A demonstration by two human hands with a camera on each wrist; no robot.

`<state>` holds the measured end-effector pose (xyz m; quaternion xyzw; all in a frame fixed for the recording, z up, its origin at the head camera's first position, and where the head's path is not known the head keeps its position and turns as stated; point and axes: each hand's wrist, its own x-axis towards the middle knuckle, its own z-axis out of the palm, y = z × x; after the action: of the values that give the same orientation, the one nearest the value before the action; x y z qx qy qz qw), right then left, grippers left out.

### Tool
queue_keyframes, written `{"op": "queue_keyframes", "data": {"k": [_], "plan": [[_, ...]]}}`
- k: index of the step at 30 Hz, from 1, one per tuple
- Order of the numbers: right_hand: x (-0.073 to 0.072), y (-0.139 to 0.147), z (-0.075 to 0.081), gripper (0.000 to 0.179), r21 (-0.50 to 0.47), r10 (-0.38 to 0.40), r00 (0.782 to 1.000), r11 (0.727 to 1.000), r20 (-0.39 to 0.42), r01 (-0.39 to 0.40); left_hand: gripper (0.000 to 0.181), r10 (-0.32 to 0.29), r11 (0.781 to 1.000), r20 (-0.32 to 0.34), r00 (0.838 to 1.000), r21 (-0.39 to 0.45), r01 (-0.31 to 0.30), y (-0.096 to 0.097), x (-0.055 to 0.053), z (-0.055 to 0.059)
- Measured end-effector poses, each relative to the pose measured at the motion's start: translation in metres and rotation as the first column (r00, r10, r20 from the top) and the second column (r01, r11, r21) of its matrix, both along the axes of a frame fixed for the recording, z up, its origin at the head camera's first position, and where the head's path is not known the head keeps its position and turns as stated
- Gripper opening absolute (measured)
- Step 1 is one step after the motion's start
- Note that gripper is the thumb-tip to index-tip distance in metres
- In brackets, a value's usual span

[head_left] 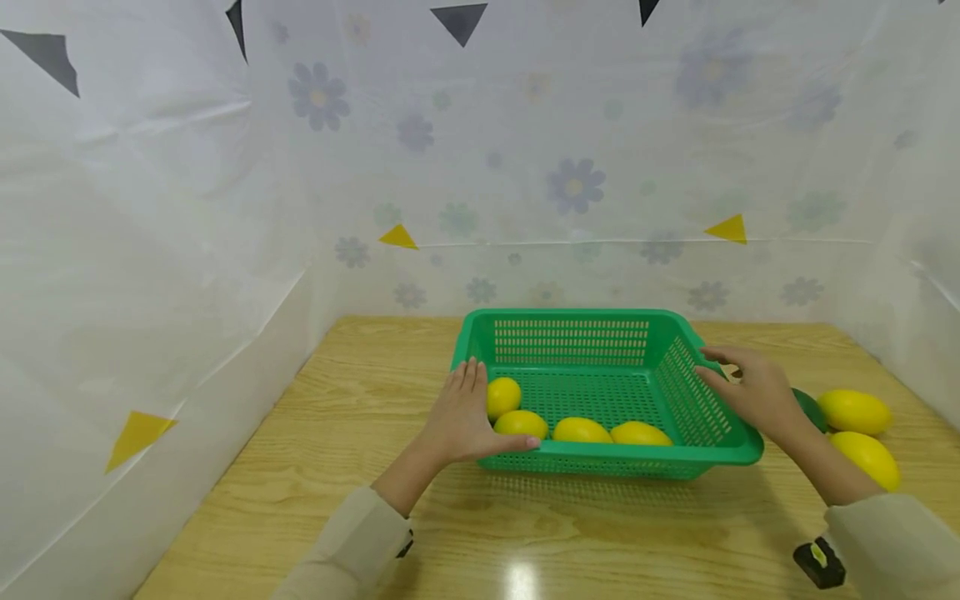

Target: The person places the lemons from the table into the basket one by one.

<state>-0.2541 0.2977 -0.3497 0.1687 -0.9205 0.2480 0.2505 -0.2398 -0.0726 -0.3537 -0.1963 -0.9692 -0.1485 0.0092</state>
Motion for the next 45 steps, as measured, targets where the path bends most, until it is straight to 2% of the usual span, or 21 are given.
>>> {"op": "queue_keyframes", "data": {"k": [6,17,26,34,45], "plan": [[0.000,0.015,-0.006,0.039,-0.009,-0.028,1.000,1.000,0.001,0.028,0.117,0.001,1.000,-0.005,1.000,0.009,-0.001,0.000,0.001,0.002],[0.000,0.031,-0.014,0.047,-0.034,-0.099,0.990,0.994,0.097,0.103,0.113,0.013,1.000,-0.005,1.000,0.001,-0.013,0.002,0.001,0.002],[-0.001,0.043,-0.017,0.048,-0.002,-0.121,0.987,0.992,0.103,0.122,0.115,0.021,1.000,0.001,1.000,0.002,-0.021,0.002,0.001,0.001],[-0.002,0.057,-0.026,0.053,0.044,-0.185,0.971,0.983,0.154,0.180,0.116,0.019,1.000,-0.002,1.000,0.002,-0.019,0.002,0.001,0.000],[-0.004,0.070,-0.036,0.064,0.100,-0.225,0.963,0.972,0.148,0.211,0.115,0.021,1.000,0.007,1.000,0.003,-0.021,0.002,0.001,0.000]]}}
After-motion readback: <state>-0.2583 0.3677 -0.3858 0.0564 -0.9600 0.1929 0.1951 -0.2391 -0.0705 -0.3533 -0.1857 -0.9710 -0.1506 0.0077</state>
